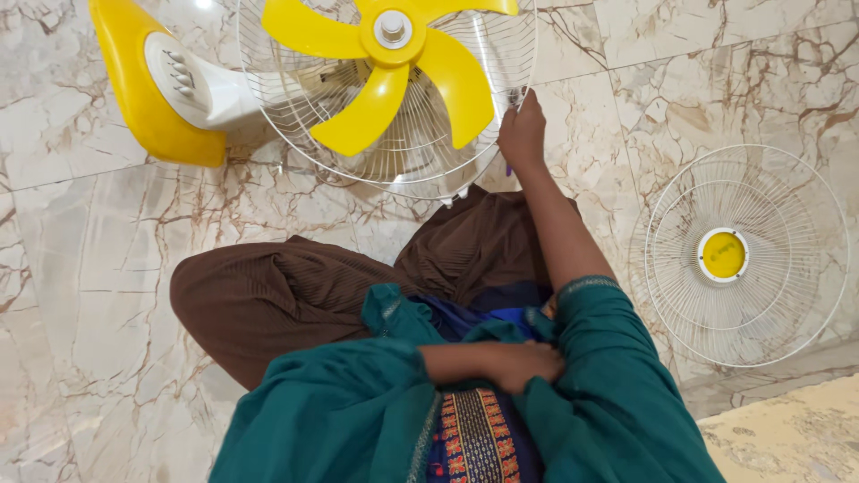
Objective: The person sits on the floor and assembles a yellow pedestal fan. They attach the front wire cage to the fan head, align the clips, and secure the cage by hand. The person then handles a small white plastic piece and continues to adjust the cage.
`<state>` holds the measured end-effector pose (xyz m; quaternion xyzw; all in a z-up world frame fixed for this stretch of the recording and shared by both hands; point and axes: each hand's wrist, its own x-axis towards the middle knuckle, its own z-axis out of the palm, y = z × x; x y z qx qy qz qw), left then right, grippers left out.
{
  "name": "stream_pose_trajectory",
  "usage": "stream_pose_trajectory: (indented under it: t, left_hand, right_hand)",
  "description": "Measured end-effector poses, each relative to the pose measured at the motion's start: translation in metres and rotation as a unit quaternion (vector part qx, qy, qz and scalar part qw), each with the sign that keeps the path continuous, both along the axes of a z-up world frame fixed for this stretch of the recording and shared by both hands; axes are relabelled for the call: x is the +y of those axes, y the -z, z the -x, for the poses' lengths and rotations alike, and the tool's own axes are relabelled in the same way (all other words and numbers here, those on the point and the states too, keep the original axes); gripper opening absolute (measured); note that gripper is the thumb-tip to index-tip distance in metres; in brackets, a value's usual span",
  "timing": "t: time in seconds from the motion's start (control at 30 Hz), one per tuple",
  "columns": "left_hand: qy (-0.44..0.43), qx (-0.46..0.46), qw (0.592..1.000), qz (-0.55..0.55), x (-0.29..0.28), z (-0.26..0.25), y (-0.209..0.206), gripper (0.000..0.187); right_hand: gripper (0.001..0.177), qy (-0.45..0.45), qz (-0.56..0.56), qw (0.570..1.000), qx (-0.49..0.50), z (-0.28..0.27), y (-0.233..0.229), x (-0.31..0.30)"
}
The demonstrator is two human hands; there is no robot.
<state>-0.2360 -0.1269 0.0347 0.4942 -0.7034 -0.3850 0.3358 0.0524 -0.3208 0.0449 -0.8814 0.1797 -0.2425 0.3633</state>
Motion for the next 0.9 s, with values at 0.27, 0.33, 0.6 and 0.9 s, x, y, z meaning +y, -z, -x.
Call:
stream_pose_trajectory:
  t: [0.27,0.33,0.6,0.9]
  left_hand:
    - [-0.149,0.316,0.931,-0.108,-0.027,-0.073,0.057,0.039]
    - [-0.106,0.184,0.969,-0.124,0.005,-0.106,0.053,0.036]
    - [-0.727,0.059,0.68,-0.079,0.188,-0.272,0.008,0.025]
    - [-0.83,-0.044,0.549,0.085,0.214,-0.346,0.02,0.072]
  right_hand:
    - [0.04,0.061,-0.015,0.998,-0.011,-0.01,0.019,0.001]
    - [0.042,0.099,-0.023,0.994,-0.026,-0.006,0.026,0.01]
    - [0.048,0.134,-0.074,0.987,-0.045,0.008,0.012,0.041]
    - [0.053,0.099,-0.056,0.991,-0.064,0.009,0.009,0.038]
